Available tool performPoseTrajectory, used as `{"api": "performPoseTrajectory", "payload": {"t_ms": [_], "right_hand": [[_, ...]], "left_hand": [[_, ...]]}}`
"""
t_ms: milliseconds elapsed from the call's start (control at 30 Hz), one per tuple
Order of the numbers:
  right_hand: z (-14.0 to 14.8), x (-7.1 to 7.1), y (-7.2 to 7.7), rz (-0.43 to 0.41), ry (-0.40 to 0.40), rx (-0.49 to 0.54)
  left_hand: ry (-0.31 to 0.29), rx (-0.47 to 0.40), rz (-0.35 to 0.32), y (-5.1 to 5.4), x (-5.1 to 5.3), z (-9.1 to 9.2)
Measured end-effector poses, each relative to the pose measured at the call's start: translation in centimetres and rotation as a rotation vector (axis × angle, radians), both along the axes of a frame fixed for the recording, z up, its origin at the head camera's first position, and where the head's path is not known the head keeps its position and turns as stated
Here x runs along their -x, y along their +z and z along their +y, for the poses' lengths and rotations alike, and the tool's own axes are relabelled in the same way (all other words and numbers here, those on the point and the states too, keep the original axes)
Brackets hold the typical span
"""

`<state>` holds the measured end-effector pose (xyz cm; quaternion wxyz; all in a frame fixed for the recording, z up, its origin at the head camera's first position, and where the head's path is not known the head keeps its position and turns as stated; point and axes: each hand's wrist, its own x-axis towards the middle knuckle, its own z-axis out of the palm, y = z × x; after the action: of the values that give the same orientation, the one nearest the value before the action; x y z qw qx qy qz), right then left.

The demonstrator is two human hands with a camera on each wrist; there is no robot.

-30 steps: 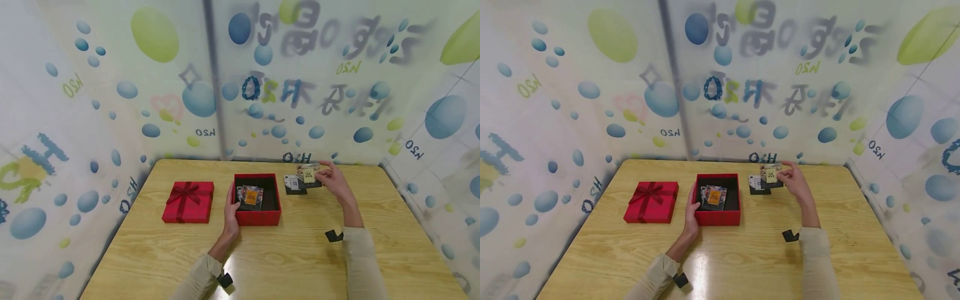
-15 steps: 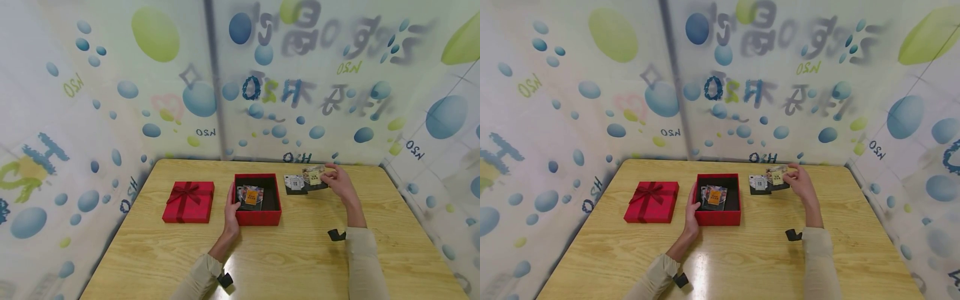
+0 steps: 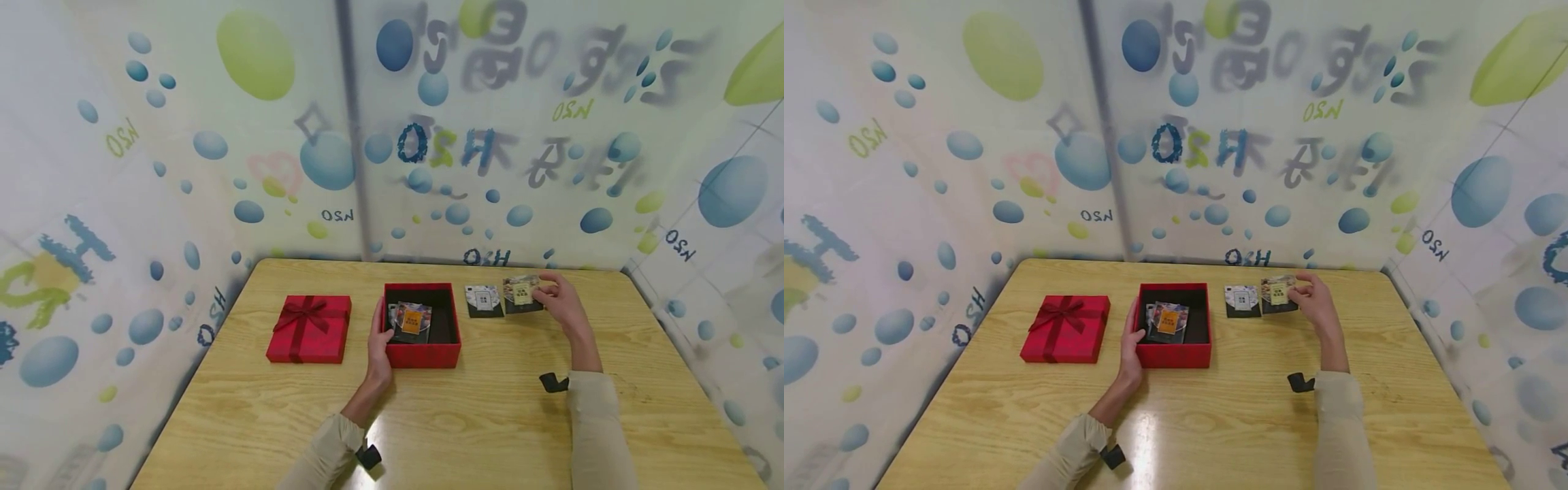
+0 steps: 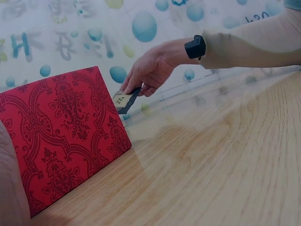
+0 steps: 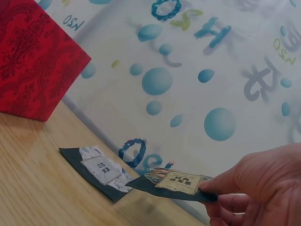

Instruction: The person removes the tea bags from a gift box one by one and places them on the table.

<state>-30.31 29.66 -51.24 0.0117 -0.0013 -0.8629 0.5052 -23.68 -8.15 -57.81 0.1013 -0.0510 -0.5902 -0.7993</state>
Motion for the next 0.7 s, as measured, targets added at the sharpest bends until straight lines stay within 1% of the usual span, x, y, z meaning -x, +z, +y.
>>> {"api": "performPoseTrajectory", "payload": {"t_ms": [233, 433, 567, 700], "right_hand": [[0.6, 0.1, -0.7, -0.052, -0.023, -0.004], [0.6, 0.2, -1.0, -0.114, -0.040, 0.015], [0.7, 0.5, -1.6, -0.132, -0.066, 0.020], [0.7, 0.7, -2.2, -0.156, -0.099, 0.021]], "left_hand": [[0.000, -0.014, -0.004, 0.1, 0.0, 0.1], [0.007, -0.004, -0.005, 0.1, -0.1, 0.1], [0.009, -0.014, -0.013, 0.1, 0.0, 0.1], [0.015, -0.002, -0.013, 0.0, 0.0, 0.2]]}}
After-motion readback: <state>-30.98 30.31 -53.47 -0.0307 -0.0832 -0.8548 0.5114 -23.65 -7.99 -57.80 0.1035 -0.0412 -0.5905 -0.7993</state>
